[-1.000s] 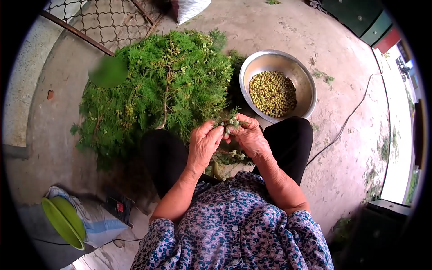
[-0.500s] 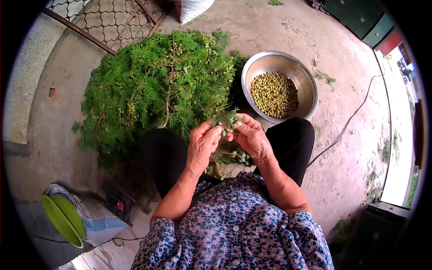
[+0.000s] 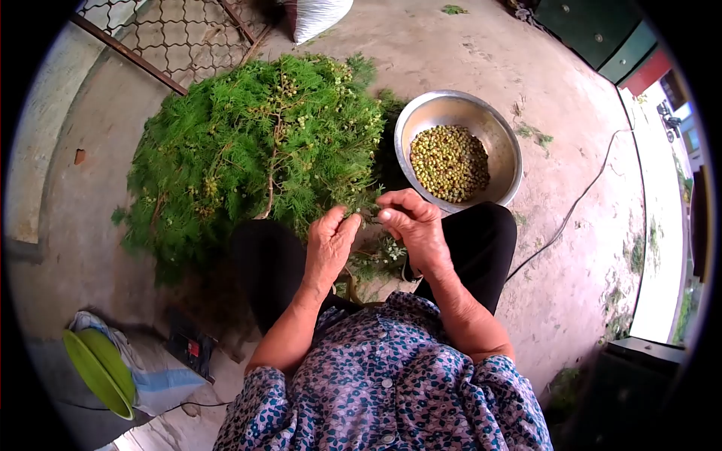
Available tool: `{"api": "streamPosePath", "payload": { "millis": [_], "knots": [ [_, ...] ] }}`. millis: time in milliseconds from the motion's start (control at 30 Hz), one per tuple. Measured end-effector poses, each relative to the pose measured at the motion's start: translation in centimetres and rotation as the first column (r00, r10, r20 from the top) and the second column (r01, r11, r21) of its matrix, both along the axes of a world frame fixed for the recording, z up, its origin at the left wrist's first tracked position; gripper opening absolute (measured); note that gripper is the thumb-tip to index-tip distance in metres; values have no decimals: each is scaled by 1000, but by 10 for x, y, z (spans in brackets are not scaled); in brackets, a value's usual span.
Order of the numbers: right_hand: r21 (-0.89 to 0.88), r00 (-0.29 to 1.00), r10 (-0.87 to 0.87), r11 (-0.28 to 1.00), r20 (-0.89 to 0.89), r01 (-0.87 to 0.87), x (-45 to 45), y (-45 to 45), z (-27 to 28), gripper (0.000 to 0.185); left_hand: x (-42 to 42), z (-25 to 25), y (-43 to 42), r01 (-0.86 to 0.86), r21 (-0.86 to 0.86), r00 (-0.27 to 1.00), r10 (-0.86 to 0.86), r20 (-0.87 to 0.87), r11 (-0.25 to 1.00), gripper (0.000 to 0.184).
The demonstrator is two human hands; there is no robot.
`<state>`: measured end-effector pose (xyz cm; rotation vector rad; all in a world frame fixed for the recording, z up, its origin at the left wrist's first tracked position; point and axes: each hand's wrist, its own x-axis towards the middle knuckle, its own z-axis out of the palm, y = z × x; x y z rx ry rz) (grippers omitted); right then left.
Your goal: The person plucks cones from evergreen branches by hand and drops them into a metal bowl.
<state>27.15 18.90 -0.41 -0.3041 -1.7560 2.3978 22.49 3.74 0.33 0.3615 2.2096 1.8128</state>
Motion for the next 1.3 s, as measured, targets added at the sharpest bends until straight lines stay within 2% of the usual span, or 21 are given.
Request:
{"api": "streamPosePath", "payload": {
  "millis": [33,100,233,300,367,433,467,500,533,567,600,667,700,767,800,900,1033,1133,1233,1267,1300],
  "knots": [
    [228,997,-28,973,-74,44,-3,-3,2,18,1,1,-1,7,9,1000,-7,-4,1000,16],
    [168,983,-84,979,-166,112,-9,-11,-11,15,2,3,2,-8,-120,975,-19,-223,993,16],
    [124,994,-99,987,-38,103,-7,-10,-20,8,7,9,2,0,-67,999,4,54,998,16],
    [-83,987,-122,988,102,131,-9,-6,-16,9,9,7,3,-36,-21,997,38,64,999,18],
    [-229,989,-144,962,27,146,-10,8,-14,10,9,13,4,-66,94,977,45,210,993,21],
    [-184,995,-100,978,8,100,-7,4,4,4,7,11,3,-25,109,991,11,135,994,23],
    [-198,999,-41,979,-4,40,-4,2,13,6,4,4,1,-22,62,996,16,91,998,24],
    [-211,1000,20,977,-16,-23,-2,0,16,7,5,7,3,-16,88,994,7,108,996,23],
    [-144,997,61,987,-39,-66,-1,-2,10,9,4,4,2,-5,39,998,2,68,999,23],
    [46,1000,12,999,-6,-12,-4,-6,2,11,3,1,2,2,-12,1000,-2,28,1000,22],
    [197,997,-42,979,-60,53,-5,-9,0,12,5,2,3,10,-4,1000,-10,23,1000,22],
    [447,975,-79,879,-206,166,-6,-10,-6,18,8,6,8,-5,-185,989,-23,-145,983,21],
    [474,965,-97,856,-243,206,-7,-12,-5,17,8,1,7,11,-179,989,-37,-146,984,21],
    [463,970,-71,869,-235,175,-6,-10,-5,16,4,-11,3,-32,-283,967,-42,-252,959,21],
    [460,970,-62,872,-237,168,-5,-9,-3,14,5,-7,7,-21,-239,960,-47,-276,971,30],
    [509,973,-53,845,-226,164,-4,-8,-1,14,6,-6,9,-15,-259,948,-69,-311,966,29],
    [545,975,-12,827,-222,135,-2,-7,5,17,8,3,9,3,-307,962,-86,-258,952,24],
    [504,959,-84,837,-271,216,-7,-15,-6,16,10,5,9,-2,-329,964,-86,-253,944,23],
    [451,983,-56,883,-176,131,-7,-15,-12,11,14,15,12,24,-133,988,-43,-146,991,26],
    [391,994,-8,919,-106,49,-8,-12,-13,8,13,15,11,33,-89,996,-40,-78,995,25],
    [132,996,15,991,83,-26,-6,-10,-4,8,12,14,5,21,-56,1000,-21,-6,998,25]
  ]
}}
